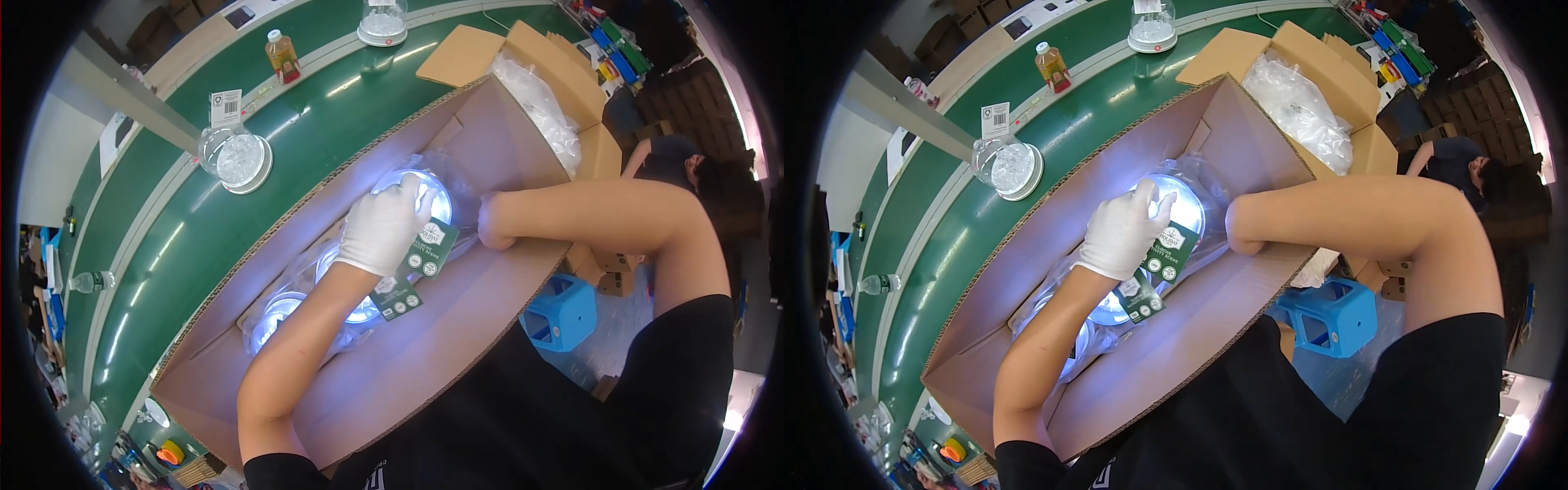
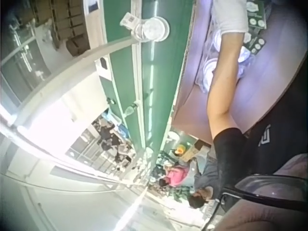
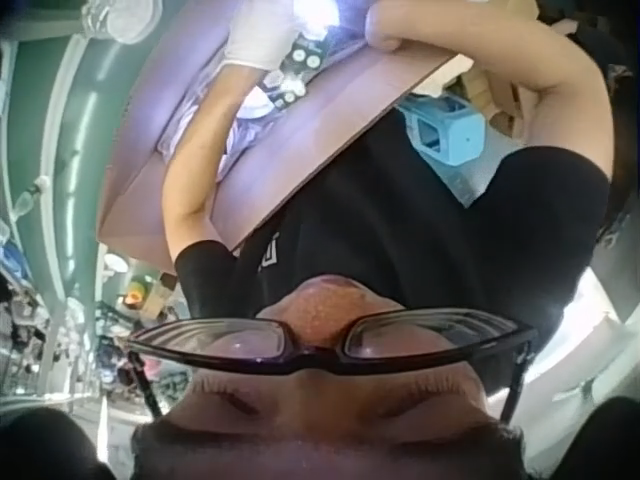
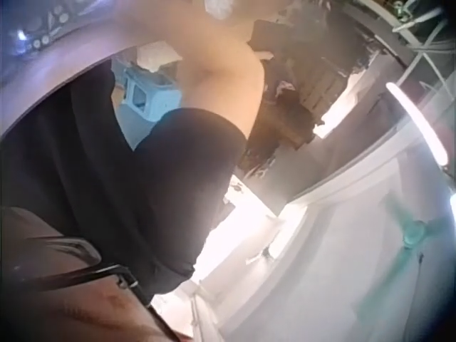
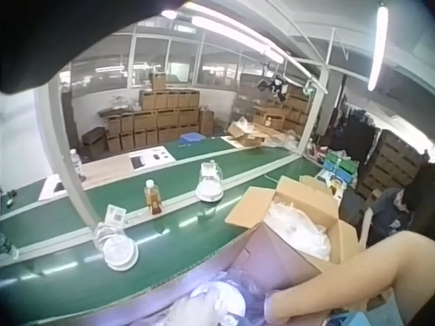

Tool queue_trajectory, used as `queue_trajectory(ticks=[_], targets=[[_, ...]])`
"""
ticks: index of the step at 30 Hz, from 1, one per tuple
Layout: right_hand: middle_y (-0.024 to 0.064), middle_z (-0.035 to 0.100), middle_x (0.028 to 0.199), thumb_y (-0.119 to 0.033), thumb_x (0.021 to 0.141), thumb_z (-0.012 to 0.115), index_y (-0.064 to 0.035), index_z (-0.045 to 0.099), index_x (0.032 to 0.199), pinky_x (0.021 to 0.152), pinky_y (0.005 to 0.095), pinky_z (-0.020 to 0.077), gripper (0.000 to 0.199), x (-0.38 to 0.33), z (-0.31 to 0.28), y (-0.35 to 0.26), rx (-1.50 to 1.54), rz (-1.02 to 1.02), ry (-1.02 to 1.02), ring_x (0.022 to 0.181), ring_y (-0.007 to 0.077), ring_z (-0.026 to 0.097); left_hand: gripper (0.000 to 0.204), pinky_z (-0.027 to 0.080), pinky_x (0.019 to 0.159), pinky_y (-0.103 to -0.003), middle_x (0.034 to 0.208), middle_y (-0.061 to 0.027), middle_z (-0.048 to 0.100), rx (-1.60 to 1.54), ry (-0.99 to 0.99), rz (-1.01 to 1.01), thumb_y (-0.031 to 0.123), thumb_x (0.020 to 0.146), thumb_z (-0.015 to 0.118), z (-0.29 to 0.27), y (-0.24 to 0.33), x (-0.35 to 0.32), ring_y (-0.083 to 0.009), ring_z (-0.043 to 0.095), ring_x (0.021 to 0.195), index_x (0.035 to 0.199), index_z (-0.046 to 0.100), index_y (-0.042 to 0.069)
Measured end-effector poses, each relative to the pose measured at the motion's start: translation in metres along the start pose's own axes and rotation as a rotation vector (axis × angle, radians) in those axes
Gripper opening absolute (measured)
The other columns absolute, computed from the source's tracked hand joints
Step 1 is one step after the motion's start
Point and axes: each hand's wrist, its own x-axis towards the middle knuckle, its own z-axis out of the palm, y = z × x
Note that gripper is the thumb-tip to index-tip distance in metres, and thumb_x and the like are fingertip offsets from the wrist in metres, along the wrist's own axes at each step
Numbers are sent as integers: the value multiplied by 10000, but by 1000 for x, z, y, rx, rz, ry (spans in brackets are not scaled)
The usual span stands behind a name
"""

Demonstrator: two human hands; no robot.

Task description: Pack decorative lighted cloches into cardboard boxes on an assembly line.

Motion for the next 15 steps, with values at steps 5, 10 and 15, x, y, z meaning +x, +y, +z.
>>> queue_trajectory(ticks=[5,10,15], targets=[[165,730,1047,-75,735,620,-28,756,997,752,462,558,299,-37,-26,-14,132,-64,94,920,336,700,255,534,533,-445,670,-144,654,-19,-62,169,322,907,646,3,-5,-8,-362,646,574,899,556,83],[200,711,1091,-103,801,596,21,741,1009,844,452,550,282,-66,-54,-44,242,-80,107,1024,346,681,232,539,550,-438,728,-140,658,23,-116,273,293,886,663,4,-13,-23,-348,652,607,890,554,88],[187,706,1080,-91,864,516,16,713,1008,821,450,552,267,-77,-38,-69,392,-13,366,979,359,684,210,547,532,-420,622,-103,609,125,-67,349,271,891,666,-2,-23,-29,-312,635,538,826,557,104]])
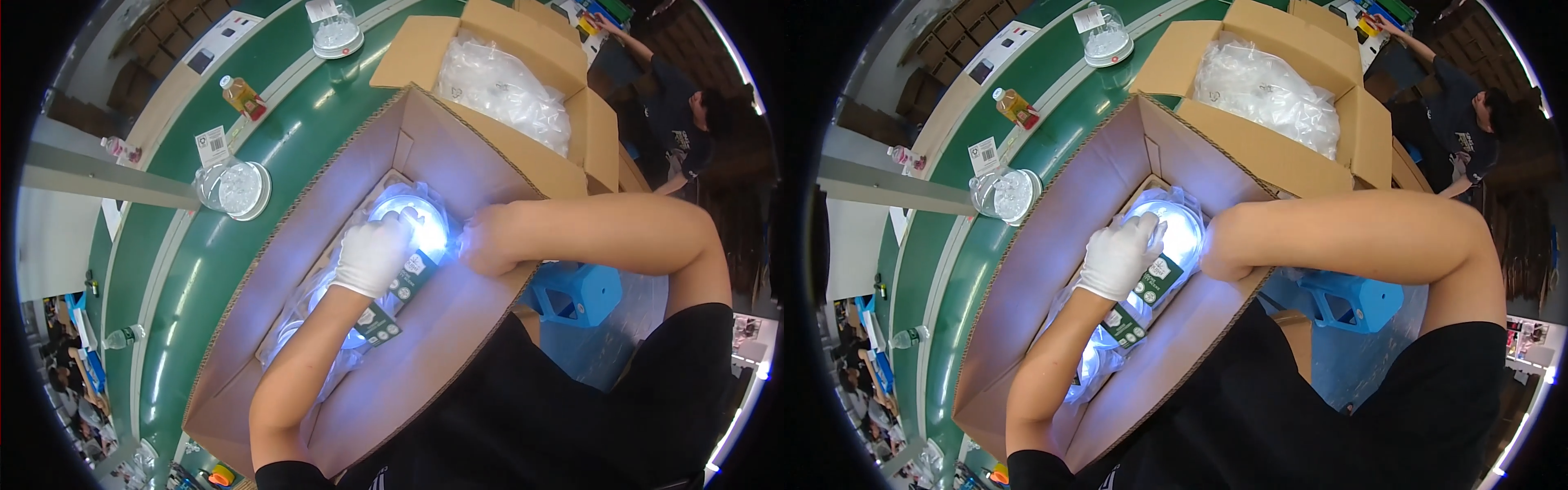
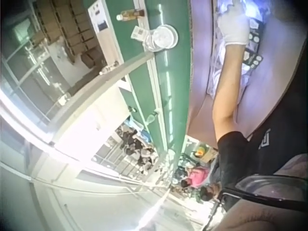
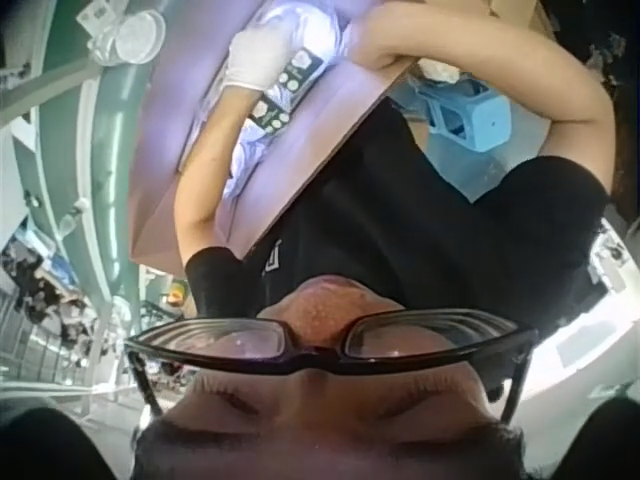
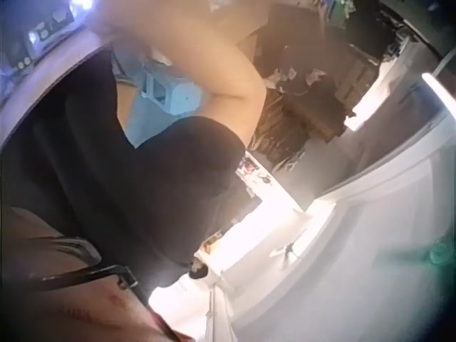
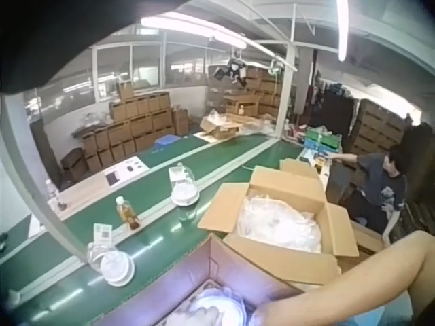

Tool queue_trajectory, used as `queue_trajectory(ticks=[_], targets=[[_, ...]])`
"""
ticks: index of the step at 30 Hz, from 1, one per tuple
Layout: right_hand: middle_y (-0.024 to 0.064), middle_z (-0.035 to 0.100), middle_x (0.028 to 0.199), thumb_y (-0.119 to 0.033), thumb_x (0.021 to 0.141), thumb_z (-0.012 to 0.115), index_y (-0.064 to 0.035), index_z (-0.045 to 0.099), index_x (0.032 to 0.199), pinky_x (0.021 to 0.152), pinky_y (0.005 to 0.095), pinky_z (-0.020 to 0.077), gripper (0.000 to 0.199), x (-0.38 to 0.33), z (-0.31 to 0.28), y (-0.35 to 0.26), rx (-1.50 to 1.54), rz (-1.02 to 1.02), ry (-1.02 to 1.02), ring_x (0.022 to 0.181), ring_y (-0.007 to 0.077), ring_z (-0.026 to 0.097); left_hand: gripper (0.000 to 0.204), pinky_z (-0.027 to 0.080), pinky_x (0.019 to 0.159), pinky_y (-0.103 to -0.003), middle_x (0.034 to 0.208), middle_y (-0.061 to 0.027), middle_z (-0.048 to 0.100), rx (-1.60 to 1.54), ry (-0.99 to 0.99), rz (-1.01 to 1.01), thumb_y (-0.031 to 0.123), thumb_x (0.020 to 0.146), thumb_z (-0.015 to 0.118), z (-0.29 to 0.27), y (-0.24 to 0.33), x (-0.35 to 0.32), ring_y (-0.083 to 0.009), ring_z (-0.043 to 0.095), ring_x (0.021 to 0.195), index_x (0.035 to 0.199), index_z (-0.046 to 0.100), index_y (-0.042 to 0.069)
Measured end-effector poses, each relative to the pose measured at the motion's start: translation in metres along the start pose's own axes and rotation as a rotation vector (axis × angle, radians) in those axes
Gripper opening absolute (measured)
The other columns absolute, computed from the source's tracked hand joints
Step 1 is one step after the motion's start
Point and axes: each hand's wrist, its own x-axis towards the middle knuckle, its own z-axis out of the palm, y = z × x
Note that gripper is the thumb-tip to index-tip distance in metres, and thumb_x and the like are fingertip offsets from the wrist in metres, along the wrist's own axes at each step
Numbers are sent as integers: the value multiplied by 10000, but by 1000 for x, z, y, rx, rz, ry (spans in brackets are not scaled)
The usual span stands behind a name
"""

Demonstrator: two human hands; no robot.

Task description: Pack decorative lighted cloches into cardboard boxes on an assembly line.

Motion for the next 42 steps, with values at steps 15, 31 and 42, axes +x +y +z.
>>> queue_trajectory(ticks=[15,31,42], targets=[[124,662,845,-67,809,622,24,657,934,801,381,515,159,-97,-10,-72,288,45,1204,934,265,652,142,509,413,-340,671,-56,607,126,-107,50,240,901,570,3,17,-40,-204,638,487,866,514,114],[122,705,976,-24,787,694,-17,685,1016,660,359,530,230,-83,13,-81,389,3,1688,795,280,683,604,536,692,-501,893,-255,671,-275,-583,-436,439,959,570,-104,54,-39,-429,680,769,1363,438,10],[62,707,1014,-82,787,707,-54,677,1048,691,344,522,264,-86,22,-89,372,23,1663,850,243,688,289,525,750,-398,863,-159,681,76,-117,-431,333,974,551,-207,-130,57,-329,679,853,1083,645,82]])
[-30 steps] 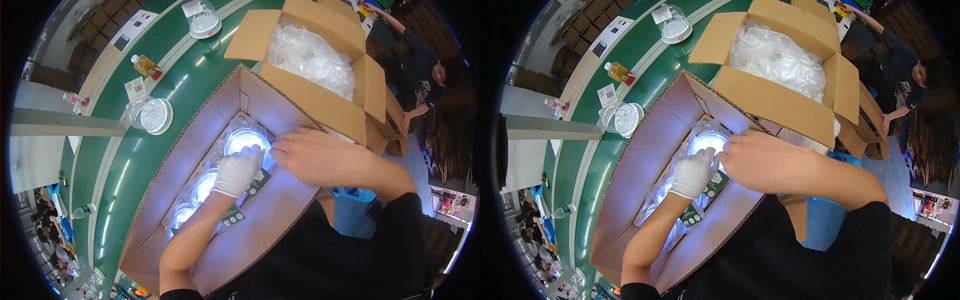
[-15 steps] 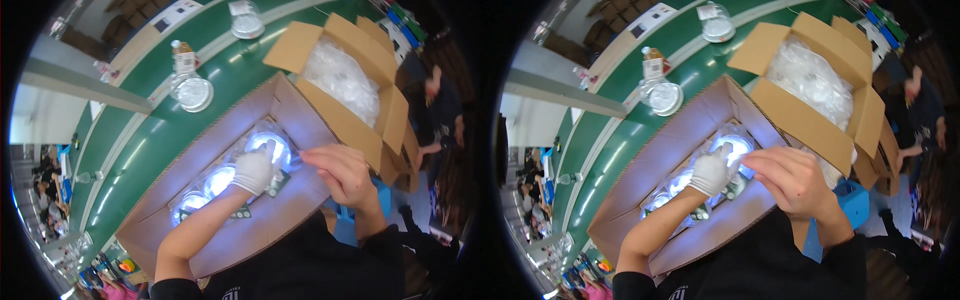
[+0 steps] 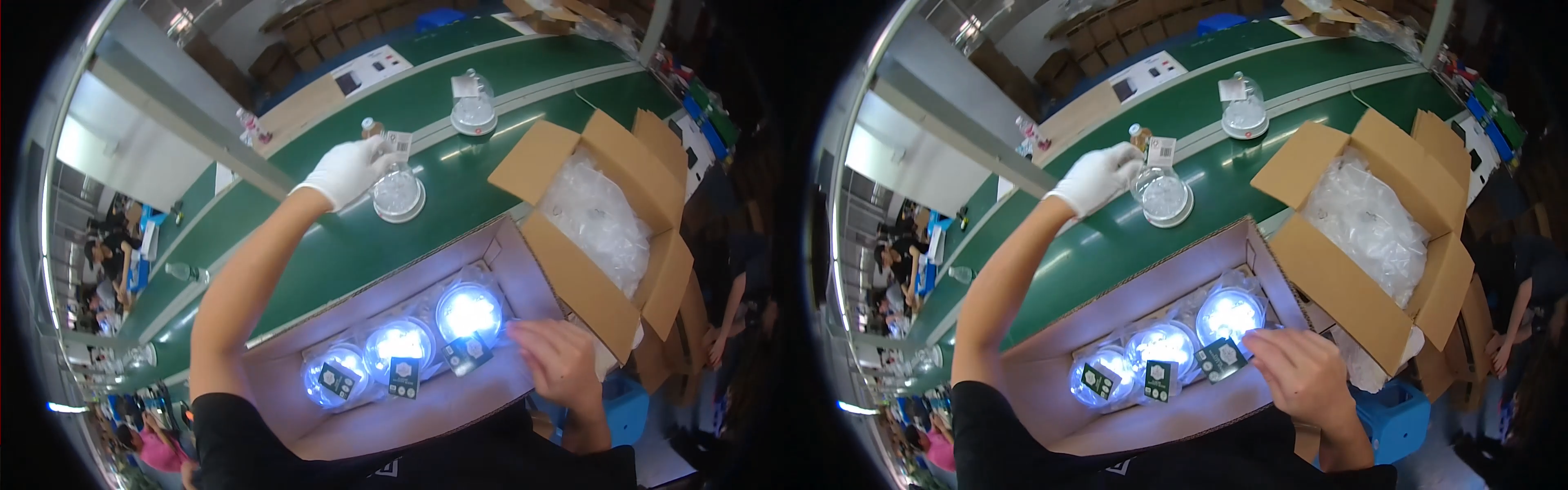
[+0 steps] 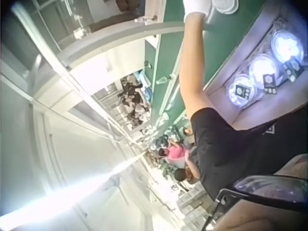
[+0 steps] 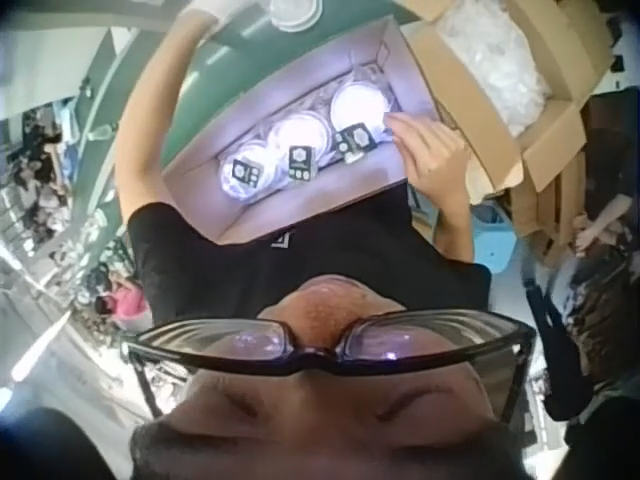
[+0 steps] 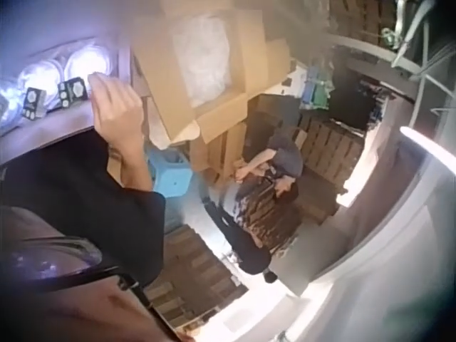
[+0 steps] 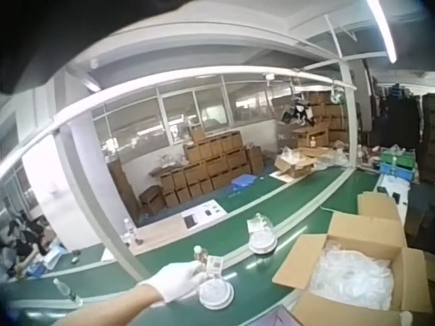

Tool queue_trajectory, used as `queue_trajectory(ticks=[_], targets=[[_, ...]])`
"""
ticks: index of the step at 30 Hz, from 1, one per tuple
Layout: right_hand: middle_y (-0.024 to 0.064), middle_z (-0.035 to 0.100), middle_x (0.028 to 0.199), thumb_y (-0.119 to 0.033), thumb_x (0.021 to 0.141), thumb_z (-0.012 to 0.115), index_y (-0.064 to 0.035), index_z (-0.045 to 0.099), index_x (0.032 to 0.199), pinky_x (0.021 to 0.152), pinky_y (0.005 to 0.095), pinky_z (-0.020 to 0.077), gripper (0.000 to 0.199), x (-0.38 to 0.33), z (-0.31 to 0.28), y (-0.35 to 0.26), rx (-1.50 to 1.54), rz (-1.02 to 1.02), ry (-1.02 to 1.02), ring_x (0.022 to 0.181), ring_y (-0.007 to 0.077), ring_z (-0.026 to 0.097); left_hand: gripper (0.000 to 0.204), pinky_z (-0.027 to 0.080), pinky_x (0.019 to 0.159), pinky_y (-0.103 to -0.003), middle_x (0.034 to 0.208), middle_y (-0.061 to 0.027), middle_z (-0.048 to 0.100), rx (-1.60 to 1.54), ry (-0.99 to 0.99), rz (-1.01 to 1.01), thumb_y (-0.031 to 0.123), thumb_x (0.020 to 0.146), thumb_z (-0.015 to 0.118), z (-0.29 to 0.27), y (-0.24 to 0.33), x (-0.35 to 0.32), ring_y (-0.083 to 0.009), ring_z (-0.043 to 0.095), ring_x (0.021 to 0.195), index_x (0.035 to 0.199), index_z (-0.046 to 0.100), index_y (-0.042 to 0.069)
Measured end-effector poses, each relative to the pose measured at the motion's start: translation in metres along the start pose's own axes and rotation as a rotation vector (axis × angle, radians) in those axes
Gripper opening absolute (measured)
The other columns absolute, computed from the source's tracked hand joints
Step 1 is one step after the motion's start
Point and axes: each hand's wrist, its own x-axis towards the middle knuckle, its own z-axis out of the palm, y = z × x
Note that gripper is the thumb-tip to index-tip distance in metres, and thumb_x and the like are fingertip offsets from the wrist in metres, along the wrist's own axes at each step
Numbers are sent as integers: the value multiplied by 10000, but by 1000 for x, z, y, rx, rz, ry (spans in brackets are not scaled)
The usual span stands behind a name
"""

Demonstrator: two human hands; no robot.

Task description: Pack decorative lighted cloches into cardboard boxes on an assembly line.

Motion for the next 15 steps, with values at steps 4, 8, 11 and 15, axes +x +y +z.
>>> queue_trajectory(ticks=[4,8,11,15], targets=[[46,706,1019,-104,776,717,-69,678,1043,722,324,538,272,3,5,17,16,18,-9,855,214,686,407,507,891,-486,1221,-199,628,312,-123,-140,422,954,542,88,-70,80,-413,638,1031,1245,572,138],[50,706,1014,-124,800,696,-59,690,1038,733,303,547,246,3,0,29,75,43,0,870,197,688,480,517,880,-485,1097,-248,681,240,-202,-148,489,930,541,154,-94,138,-405,663,1015,1089,675,57],[66,716,1010,-109,782,717,-54,703,1048,730,305,553,272,19,-6,30,162,14,14,875,215,697,394,521,874,-481,1069,-263,681,433,-116,-76,339,928,540,170,-168,156,-416,669,987,1168,587,29],[73,713,1021,-76,769,713,-42,698,1049,715,308,545,282,27,3,39,158,30,-24,883,227,695,332,506,828,-513,996,-284,672,194,-65,-88,314,975,487,188,-122,151,-446,655,962,1177,517,51]])
